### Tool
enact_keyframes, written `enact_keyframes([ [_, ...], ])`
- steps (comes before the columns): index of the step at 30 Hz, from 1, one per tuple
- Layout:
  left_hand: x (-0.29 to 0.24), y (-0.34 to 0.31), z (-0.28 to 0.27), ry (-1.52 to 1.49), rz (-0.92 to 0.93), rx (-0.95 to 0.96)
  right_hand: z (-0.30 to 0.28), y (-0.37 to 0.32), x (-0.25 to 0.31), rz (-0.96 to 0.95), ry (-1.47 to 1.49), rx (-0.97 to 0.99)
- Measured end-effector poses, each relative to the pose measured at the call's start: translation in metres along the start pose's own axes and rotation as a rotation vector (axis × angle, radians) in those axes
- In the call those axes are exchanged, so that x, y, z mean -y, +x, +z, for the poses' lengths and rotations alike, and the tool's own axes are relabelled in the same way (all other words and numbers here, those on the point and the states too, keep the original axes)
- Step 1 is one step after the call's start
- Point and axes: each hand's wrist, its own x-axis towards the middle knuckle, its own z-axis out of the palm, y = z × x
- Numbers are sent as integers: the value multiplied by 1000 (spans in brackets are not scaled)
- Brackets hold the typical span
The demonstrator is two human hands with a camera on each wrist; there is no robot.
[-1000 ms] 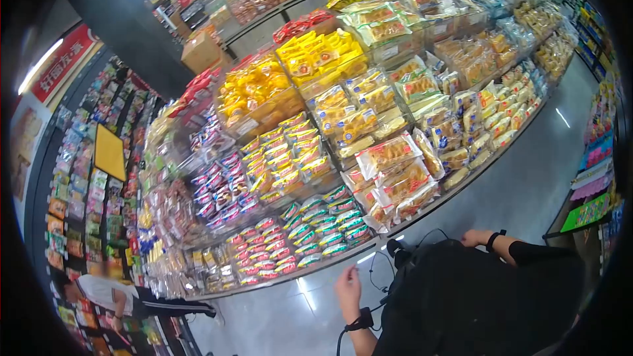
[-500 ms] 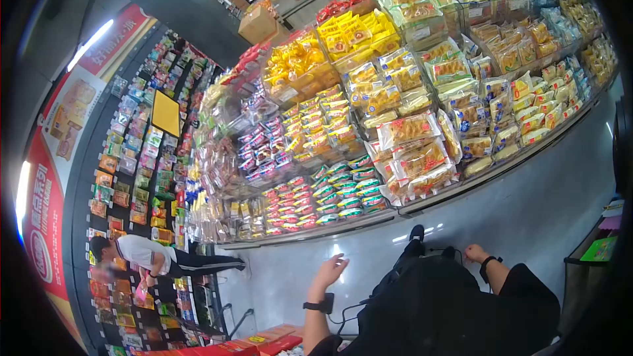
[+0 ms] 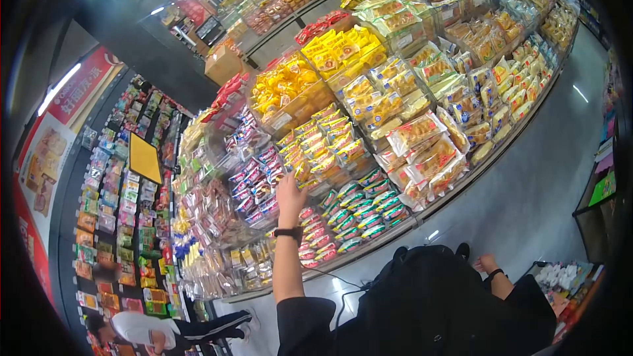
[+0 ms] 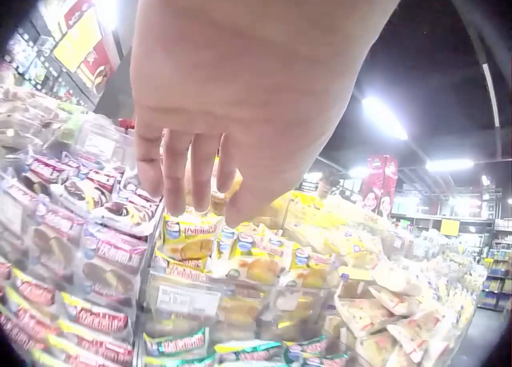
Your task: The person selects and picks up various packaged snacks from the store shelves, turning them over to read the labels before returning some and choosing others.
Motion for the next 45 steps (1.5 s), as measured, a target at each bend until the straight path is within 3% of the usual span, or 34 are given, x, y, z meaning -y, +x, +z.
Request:
enact_keyframes([
  [2, 14, 23, 15, 42, 33, 34, 44, -11, 12, -21, 79, 65],
  [6, 42, 37, 47, -6, 9, 191, 125, -14, 3, -382, -381, -310],
  [8, 64, 52, 62, -94, 31, 252, 160, -60, 33, -403, -480, -419],
  [9, 71, 54, 65, -144, 47, 172, 173, -75, 40, -363, -515, -410],
  [11, 77, 67, 49, -306, 43, 272, 181, -81, 34, -281, -602, -395],
  [14, 99, 76, 50, -500, 4, 437, 176, -55, -8, -326, -420, -389],
  [16, 103, 87, 47, -450, 29, 561, 176, -54, -15, -256, -327, -352],
  [19, 109, 86, 56, -266, 366, 254, 187, -75, -14, -137, -227, -341],
  [21, 110, 84, 61, -232, 342, 259, 197, -85, -10, -137, -243, -374],
  [24, 108, 82, 60, -243, 299, 317, 209, -68, -36, -360, -405, -562],
  [27, 102, 86, 46, -291, 269, 369, 212, -60, -41, -385, -405, -600],
  [31, 93, 100, 47, -311, 212, 371, 212, -70, -25, -284, -404, -521],
  [34, 92, 108, 60, -323, 290, 149, 215, -70, -24, -317, -466, -560],
  [37, 89, 115, 72, -308, 343, 124, 215, -71, -20, -325, -463, -565],
  [40, 81, 123, 75, -181, 310, 295, 218, -87, -11, -315, -456, -563],
  [45, 69, 121, 83, -97, 376, 139, 222, -86, -22, -314, -416, -596],
])
